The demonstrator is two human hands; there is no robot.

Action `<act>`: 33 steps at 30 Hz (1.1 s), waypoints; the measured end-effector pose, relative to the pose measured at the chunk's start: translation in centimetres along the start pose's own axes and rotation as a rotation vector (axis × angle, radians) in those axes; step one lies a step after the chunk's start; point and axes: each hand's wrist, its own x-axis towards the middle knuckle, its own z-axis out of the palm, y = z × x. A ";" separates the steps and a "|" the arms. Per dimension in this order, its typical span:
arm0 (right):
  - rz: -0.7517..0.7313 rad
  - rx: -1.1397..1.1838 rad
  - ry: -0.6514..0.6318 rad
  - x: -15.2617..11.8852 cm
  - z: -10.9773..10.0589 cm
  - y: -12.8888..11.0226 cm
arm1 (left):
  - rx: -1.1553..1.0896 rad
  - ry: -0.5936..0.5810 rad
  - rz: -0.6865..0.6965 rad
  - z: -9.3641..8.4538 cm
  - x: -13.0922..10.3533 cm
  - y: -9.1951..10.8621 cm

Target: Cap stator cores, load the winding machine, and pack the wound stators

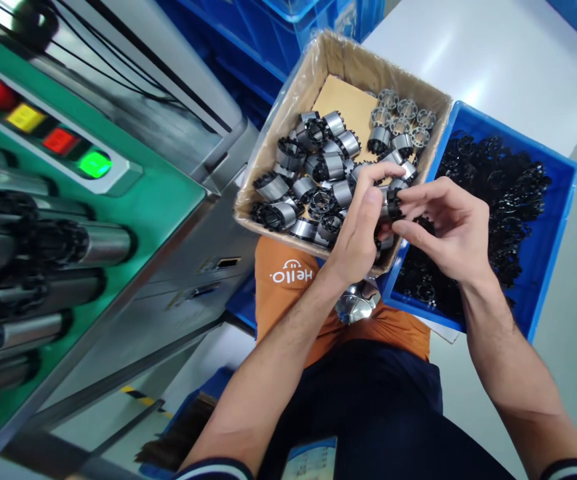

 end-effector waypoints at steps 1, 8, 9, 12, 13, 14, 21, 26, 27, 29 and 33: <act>0.000 0.006 -0.006 0.0 0.0 0.1 | -0.037 -0.029 -0.017 0.0 0.1 0.0; -0.041 -0.056 -0.043 0.1 -0.7 0.3 | -0.094 -0.106 -0.013 -0.4 0.4 -0.4; -0.052 -0.062 -0.055 0.1 -0.8 0.3 | -0.082 -0.111 -0.006 -0.5 0.4 -0.5; -0.058 -0.013 -0.074 0.1 -0.5 0.4 | -0.048 -0.118 0.024 -0.7 0.3 -0.3; -0.047 0.012 -0.072 0.1 -0.4 0.5 | -0.049 -0.128 0.020 -0.7 0.3 -0.2; -0.032 0.031 -0.064 0.1 -0.3 0.7 | -0.053 -0.143 0.012 -0.7 0.3 -0.1; 0.017 0.158 0.166 0.4 -1.7 1.2 | -0.027 -0.080 0.070 -0.4 0.7 0.1; -0.112 0.330 0.062 0.3 -0.7 1.0 | 0.091 -0.232 0.110 -0.4 0.5 0.7; -0.147 0.311 0.042 0.3 -0.4 0.9 | 0.116 -0.225 0.143 -0.4 0.5 0.7; -0.173 0.206 0.023 0.2 -0.2 0.5 | 0.128 -0.158 0.196 -0.5 0.4 0.8; -0.079 -0.023 0.043 -0.1 -0.7 0.0 | 0.106 -0.059 0.243 -0.4 0.6 0.8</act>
